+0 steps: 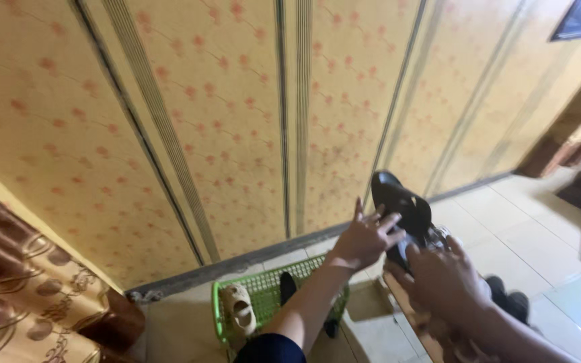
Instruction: The person organizes a collection of footwear by picking up various pairs of shoes and sandals from a green plastic basket and arranging them on a wooden shoe rack. The person handles the items one by one, placing them in pairs on the rack.
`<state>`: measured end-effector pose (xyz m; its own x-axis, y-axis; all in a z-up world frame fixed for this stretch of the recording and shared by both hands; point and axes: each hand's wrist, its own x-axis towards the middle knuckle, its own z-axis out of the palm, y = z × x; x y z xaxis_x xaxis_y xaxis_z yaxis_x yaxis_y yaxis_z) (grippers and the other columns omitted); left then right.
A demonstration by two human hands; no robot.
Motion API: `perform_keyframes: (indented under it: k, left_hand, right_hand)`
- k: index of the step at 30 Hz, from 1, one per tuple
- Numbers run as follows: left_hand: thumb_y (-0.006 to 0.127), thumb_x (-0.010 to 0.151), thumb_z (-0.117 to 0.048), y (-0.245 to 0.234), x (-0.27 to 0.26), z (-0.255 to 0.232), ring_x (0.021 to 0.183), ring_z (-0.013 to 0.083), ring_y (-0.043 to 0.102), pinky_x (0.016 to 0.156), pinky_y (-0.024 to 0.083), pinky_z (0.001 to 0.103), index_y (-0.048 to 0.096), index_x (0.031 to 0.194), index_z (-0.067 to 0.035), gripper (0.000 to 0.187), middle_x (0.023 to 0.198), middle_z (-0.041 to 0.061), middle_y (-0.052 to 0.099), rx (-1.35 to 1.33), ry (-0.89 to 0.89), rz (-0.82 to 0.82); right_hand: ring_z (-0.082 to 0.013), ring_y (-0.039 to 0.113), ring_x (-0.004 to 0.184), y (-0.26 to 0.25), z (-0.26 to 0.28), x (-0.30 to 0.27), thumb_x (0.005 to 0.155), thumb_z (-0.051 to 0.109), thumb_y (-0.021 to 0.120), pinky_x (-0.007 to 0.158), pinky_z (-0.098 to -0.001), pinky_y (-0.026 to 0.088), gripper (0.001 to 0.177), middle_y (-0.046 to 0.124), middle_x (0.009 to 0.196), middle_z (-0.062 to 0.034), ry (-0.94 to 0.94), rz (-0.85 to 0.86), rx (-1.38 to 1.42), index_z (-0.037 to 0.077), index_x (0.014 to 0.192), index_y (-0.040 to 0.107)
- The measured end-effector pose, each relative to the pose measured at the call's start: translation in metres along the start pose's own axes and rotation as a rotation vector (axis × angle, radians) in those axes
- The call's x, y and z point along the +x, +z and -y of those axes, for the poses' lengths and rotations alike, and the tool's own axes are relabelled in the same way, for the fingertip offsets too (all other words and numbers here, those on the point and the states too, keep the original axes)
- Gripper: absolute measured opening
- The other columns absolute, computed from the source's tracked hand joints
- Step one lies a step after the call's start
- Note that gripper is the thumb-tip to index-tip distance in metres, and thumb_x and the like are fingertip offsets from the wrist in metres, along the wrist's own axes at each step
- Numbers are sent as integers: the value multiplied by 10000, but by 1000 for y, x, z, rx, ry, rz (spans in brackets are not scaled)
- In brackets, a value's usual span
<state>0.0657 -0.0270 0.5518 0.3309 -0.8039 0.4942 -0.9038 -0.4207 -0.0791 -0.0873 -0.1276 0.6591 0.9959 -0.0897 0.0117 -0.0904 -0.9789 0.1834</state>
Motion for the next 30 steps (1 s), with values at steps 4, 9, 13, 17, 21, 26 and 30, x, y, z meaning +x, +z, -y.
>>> perform_keyframes:
  k: [4,9,13,17,21,26,30]
  left_hand:
    - [530,978,-207,1,-4,-25,1440,394,490,1190,186,791,689,1312,-232,370,1519,85,530,84,40,-165]
    - [598,932,-260,-2,-4,-63,1403,415,499,1166,194,803,682,1326,-152,417,1513,124,518,-49,109,-227]
    - [590,969,-234,10,-4,-98,1392,413,526,1174,189,797,704,1279,-200,332,1520,105,521,-17,228,-264]
    - [583,974,-233,37,-14,-142,1399,393,553,1205,170,781,719,1214,-226,276,1523,74,533,-106,293,-234]
    - [578,975,-215,74,-27,-182,1389,378,559,1220,152,766,714,1246,-250,305,1493,80,537,-157,339,-105]
    - [583,926,-177,109,-51,-245,1370,336,536,1178,146,769,671,1322,-289,421,1540,105,468,-220,427,110]
    - [630,866,-162,114,-61,-293,1381,312,509,1148,150,795,630,1362,-253,504,1552,104,419,-283,349,256]
  right_hand:
    - [-364,745,850,14,-29,-30,937,490,564,996,-487,503,410,762,870,-164,299,-192,375,117,1086,645]
    - [-416,725,984,74,-89,-43,904,527,606,873,-525,531,712,750,1105,-195,512,-193,678,73,1424,433]
    - [-415,726,1023,127,-117,-58,929,520,608,892,-494,558,668,757,1067,-246,588,-163,791,89,1428,503]
    - [-474,706,965,186,-141,-84,977,436,582,843,-547,549,509,732,979,-298,658,-237,729,64,1324,584]
    - [-532,685,890,261,-160,-122,1057,299,489,782,-607,533,330,696,903,-331,722,-304,672,59,1236,630]
    - [-532,691,832,309,-156,-194,1007,247,482,769,-624,525,308,698,840,-335,863,-141,581,77,1233,604]
    - [-538,689,831,322,-165,-248,1009,233,467,776,-631,519,294,698,838,-340,903,-90,572,76,1219,599]
